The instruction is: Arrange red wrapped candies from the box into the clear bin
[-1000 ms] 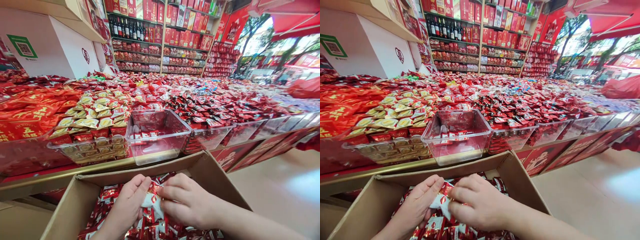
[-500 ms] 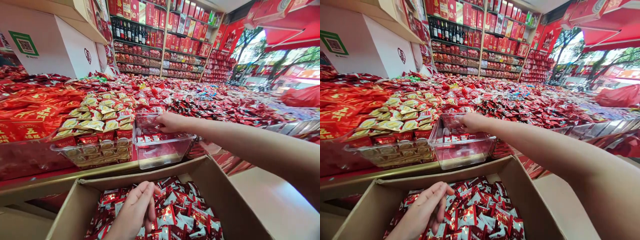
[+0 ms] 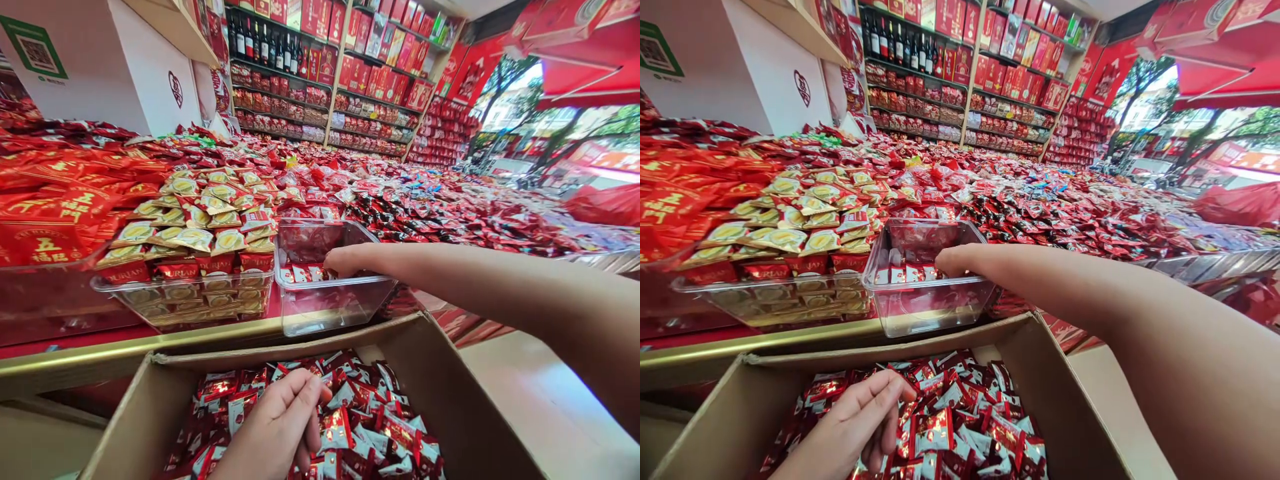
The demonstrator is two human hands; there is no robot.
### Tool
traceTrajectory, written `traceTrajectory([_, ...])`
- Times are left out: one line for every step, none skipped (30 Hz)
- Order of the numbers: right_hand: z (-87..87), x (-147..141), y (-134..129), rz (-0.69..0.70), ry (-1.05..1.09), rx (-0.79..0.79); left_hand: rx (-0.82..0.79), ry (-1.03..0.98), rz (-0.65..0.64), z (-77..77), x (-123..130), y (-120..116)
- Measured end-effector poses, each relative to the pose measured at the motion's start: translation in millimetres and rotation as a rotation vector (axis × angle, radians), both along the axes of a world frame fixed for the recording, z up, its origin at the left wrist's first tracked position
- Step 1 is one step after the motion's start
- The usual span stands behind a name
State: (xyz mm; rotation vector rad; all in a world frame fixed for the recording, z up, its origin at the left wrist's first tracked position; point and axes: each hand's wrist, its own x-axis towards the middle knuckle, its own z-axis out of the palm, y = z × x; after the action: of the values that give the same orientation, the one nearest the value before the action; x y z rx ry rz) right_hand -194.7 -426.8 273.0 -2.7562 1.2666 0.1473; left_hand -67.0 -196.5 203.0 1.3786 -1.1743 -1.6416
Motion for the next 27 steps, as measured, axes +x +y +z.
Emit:
traceTrajectory([3.0,0,0,0.020,0.089,0.013,0.001,-0.003,-0.004,-0.6,1,0])
traceTrajectory([7.2,1,0,0.048,0.182,0.019,0.001,-0.009,-0.008,-1.2,1,-1])
traceTrajectory([12.3,3,-1,0.074,0.247,0.014,0.000,-0.015,-0.011,-1.9,2,-1])
traceTrajectory([17.8,6,-2,0.100,0.284,-0.003,0.000,-0.017,-0.016,-2.6,3,-2])
traceTrajectory([23.2,10,-3,0.128,0.306,-0.022,0.005,-0.017,-0.019,-3.3,3,-2])
traceTrajectory([27.9,15,-4,0.160,0.315,-0.039,0.010,-0.017,-0.019,-4.2,3,-3])
traceTrajectory([31.3,21,-5,0.193,0.317,-0.049,0.013,-0.016,-0.016,-5.2,2,-4])
traceTrajectory([32.9,27,-6,0.228,0.311,-0.052,0.013,-0.016,-0.011,-6.3,2,-5])
traceTrajectory([32.6,33,-6,0.263,0.298,-0.048,0.015,-0.018,-0.012,-7.6,1,-6])
traceTrajectory([30.2,38,-6,0.296,0.281,-0.040,0.013,-0.023,-0.016,-9.1,1,-7])
traceTrajectory([26.1,43,-6,0.325,0.258,-0.031,0.012,-0.029,-0.022,-10.7,0,-9])
traceTrajectory([20.8,45,-5,0.347,0.232,-0.025,0.012,-0.032,-0.032,-12.3,0,-10])
traceTrajectory([14.7,46,-5,0.361,0.206,-0.025,0.011,-0.037,-0.037,-13.8,1,-11])
traceTrajectory([8.6,46,-4,0.374,0.186,-0.032,0.009,-0.042,-0.037,-15.2,2,-12])
traceTrajectory([3.0,44,-3,0.373,0.166,-0.034,0.003,-0.045,-0.033,-16.4,3,-13])
traceTrajectory([-1.6,42,-3,0.348,0.135,-0.015,-0.005,-0.047,-0.029,-17.4,4,-14])
traceTrajectory([-5.0,39,-3,0.288,0.072,0.034,-0.010,-0.049,-0.032,-18.2,5,-15])
traceTrajectory([-7.2,37,-4,0.201,-0.013,0.103,-0.016,-0.053,-0.033,-18.9,6,-16])
traceTrajectory([-8.3,35,-6,0.103,-0.111,0.177,-0.022,-0.060,-0.034,-19.6,6,-18])
traceTrajectory([-8.6,34,-8,0.011,-0.207,0.242,-0.023,-0.069,-0.033,-20.4,7,-19])
traceTrajectory([-8.4,34,-11,-0.061,-0.284,0.287,-0.024,-0.081,-0.028,-21.3,7,-20])
traceTrajectory([-7.7,35,-15,-0.102,-0.333,0.301,-0.025,-0.094,-0.021,-22.3,8,-21])
traceTrajectory([-6.7,35,-17,-0.122,-0.356,0.298,-0.023,-0.107,-0.018,-23.4,8,-22])
traceTrajectory([-5.4,34,-18,-0.134,-0.364,0.291,-0.022,-0.119,-0.023,-24.6,9,-22])
traceTrajectory([-3.8,32,-18,-0.152,-0.381,0.284,-0.023,-0.130,-0.033,-25.8,9,-22])
traceTrajectory([-1.8,27,-14,-0.169,-0.402,0.273,-0.027,-0.141,-0.046,-27.1,10,-22])
traceTrajectory([0.7,20,-8,-0.184,-0.427,0.257,-0.036,-0.154,-0.062,-28.4,10,-22])
